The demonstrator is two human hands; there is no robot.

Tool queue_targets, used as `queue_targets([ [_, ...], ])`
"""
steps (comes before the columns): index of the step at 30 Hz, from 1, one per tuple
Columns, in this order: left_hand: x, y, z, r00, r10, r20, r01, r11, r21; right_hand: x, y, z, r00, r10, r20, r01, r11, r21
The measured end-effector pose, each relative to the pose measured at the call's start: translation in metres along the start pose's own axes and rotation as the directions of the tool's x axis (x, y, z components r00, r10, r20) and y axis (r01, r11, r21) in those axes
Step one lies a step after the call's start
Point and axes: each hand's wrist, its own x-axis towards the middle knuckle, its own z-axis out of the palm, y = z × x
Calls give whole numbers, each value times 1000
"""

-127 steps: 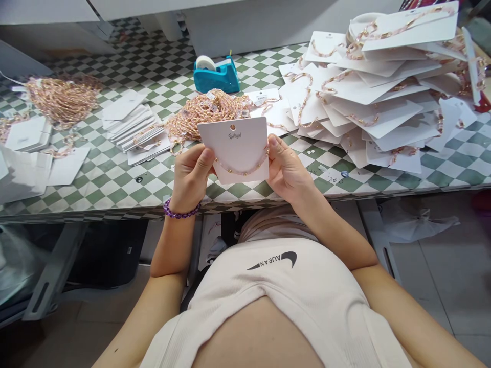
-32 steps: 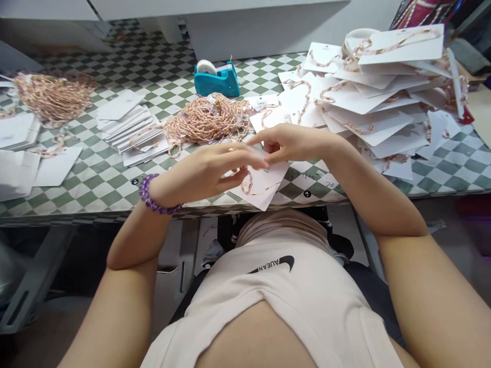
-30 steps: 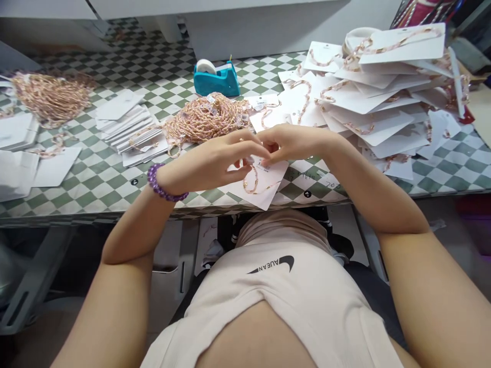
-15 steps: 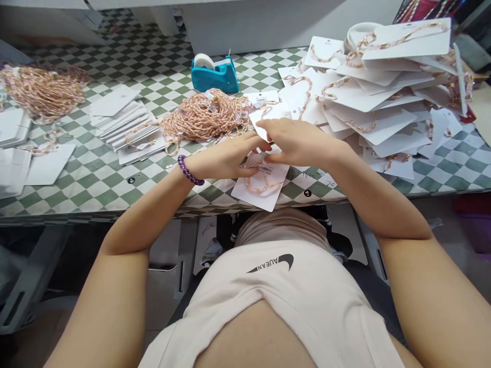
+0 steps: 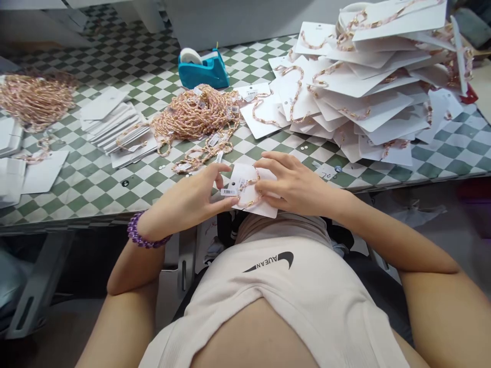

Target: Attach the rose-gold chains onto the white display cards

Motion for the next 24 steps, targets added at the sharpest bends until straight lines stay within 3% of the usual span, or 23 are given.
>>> queue_targets([
  [3,13,-1,-5,969,222,-110,-220,975,25,3,14,-5,998,-38,49,37,999,18],
  [6,32,-2,3,904,424,-52,-424,906,6,5,23,-7,995,-74,61,73,997,19],
  [8,41,-2,13,924,380,-35,-380,925,-5,5,26,-8,994,-89,58,88,996,20],
  [12,42,4,31,967,236,-101,-228,970,81,1,27,-7,996,-72,42,73,997,-11],
  [19,41,18,32,987,131,-89,-118,983,142,-3,22,-1,999,-44,2,44,999,7],
  [24,45,18,34,985,130,-112,-113,982,149,-2,22,1,998,-57,-16,57,998,-9],
])
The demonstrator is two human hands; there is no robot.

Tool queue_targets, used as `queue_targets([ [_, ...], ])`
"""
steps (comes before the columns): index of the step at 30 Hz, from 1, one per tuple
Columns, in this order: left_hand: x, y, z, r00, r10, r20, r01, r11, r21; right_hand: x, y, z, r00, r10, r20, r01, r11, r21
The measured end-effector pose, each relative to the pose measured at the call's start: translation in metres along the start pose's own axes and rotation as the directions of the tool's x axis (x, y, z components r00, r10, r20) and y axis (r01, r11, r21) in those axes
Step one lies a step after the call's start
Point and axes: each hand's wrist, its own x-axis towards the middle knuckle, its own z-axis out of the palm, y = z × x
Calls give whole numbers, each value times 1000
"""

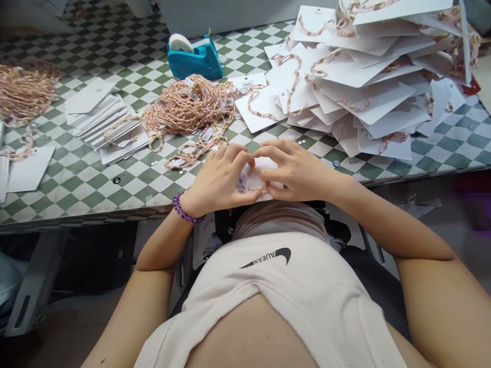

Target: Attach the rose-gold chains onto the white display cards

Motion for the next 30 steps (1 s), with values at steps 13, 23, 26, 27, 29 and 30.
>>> queue_targets([
  [13,-8,-4,6,993,91,-70,-94,995,-41,2,-5,7,985,110,-135,-106,994,40],
  [23,-30,-32,-16,960,249,-131,-252,968,-3,-1,-4,9,984,115,-138,-97,987,130],
  [26,-32,-25,-24,970,242,-31,-239,969,68,-1,-4,9,984,120,-129,-102,985,138],
  [27,-31,-22,-24,973,232,-13,-230,969,92,-1,-4,9,984,127,-122,-109,984,141],
  [29,-27,-16,-23,977,213,-14,-209,969,129,-1,-4,10,984,137,-117,-120,982,144],
  [30,-25,-14,-22,979,202,-20,-197,970,140,-2,-4,11,983,139,-121,-121,982,146],
])
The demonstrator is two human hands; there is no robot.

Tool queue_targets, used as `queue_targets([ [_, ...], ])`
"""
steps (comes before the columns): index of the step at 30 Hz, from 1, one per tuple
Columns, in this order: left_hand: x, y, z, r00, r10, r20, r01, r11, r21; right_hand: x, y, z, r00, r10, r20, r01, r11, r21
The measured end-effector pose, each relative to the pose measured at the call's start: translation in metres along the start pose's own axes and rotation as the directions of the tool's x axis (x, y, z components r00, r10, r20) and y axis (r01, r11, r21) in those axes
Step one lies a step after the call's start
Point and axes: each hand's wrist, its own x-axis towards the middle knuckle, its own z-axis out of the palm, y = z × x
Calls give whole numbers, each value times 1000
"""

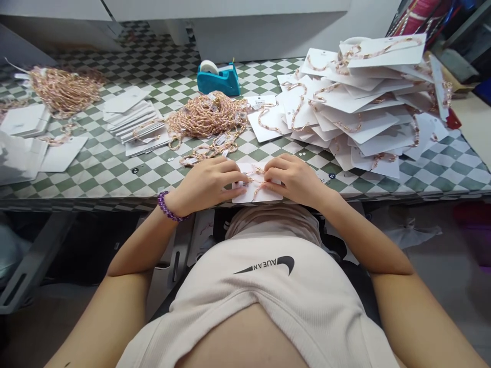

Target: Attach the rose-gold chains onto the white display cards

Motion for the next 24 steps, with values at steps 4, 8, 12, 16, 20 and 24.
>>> queue_targets([
  [4,4,6,2,999,-32,9,32,998,54,-1,0,2,1000,-15,-23,15,1000,8],
  [8,3,10,0,999,-20,30,17,992,123,-1,0,2,999,-18,-34,18,1000,-1],
  [12,10,12,-1,997,-16,-75,17,1000,12,0,1,2,999,-12,-32,12,1000,-2],
  [16,18,7,-1,996,12,-93,-17,999,-52,1,1,1,1000,-1,-9,1,1000,10],
  [20,11,6,-5,996,87,-28,-88,995,-41,1,0,2,1000,-11,-28,11,1000,5],
  [24,4,14,-7,988,121,92,-118,992,-37,0,2,3,998,-39,-52,39,999,-1],
])
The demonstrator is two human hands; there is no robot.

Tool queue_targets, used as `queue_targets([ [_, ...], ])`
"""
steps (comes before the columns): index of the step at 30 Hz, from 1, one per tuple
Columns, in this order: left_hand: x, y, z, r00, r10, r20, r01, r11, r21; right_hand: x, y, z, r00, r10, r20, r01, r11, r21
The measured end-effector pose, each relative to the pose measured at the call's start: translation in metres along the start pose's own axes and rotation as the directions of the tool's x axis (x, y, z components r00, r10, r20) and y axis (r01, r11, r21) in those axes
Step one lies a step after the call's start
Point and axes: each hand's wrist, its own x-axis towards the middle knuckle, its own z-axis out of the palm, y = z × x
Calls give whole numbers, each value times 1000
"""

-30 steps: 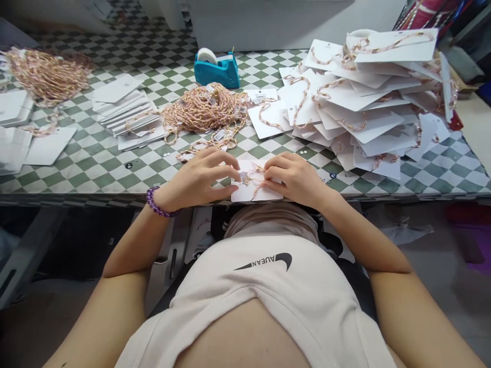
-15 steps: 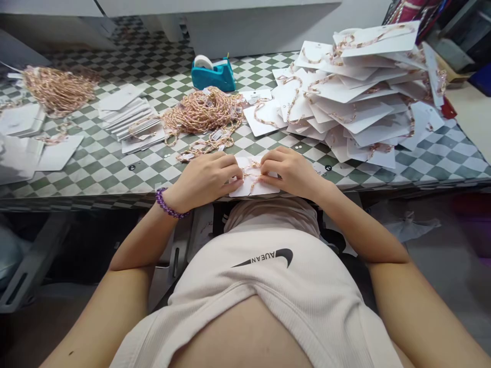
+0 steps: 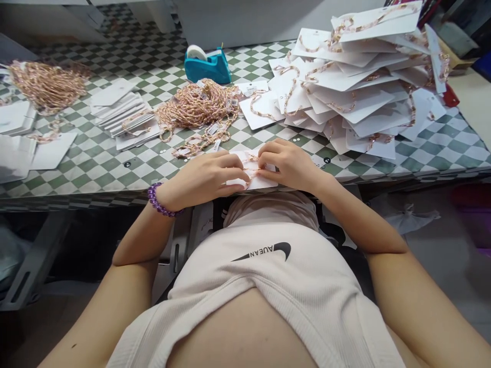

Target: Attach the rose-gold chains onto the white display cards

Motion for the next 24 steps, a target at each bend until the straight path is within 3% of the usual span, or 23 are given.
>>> queue_targets([
  [10,-1,10,12,989,-147,-8,148,989,20,0,-1,-1,999,34,35,-34,999,-8],
  [13,2,8,10,983,-158,-90,161,986,31,-1,0,0,999,29,19,-29,1000,7],
  [17,16,8,0,956,-53,-288,89,989,115,-1,2,3,1000,27,-9,-27,1000,2],
  [21,37,7,2,954,94,-284,-16,965,263,-2,3,3,997,76,-11,-76,997,-26],
  [24,45,2,14,954,103,-282,-33,969,244,-3,4,3,994,103,39,-102,995,-14],
])
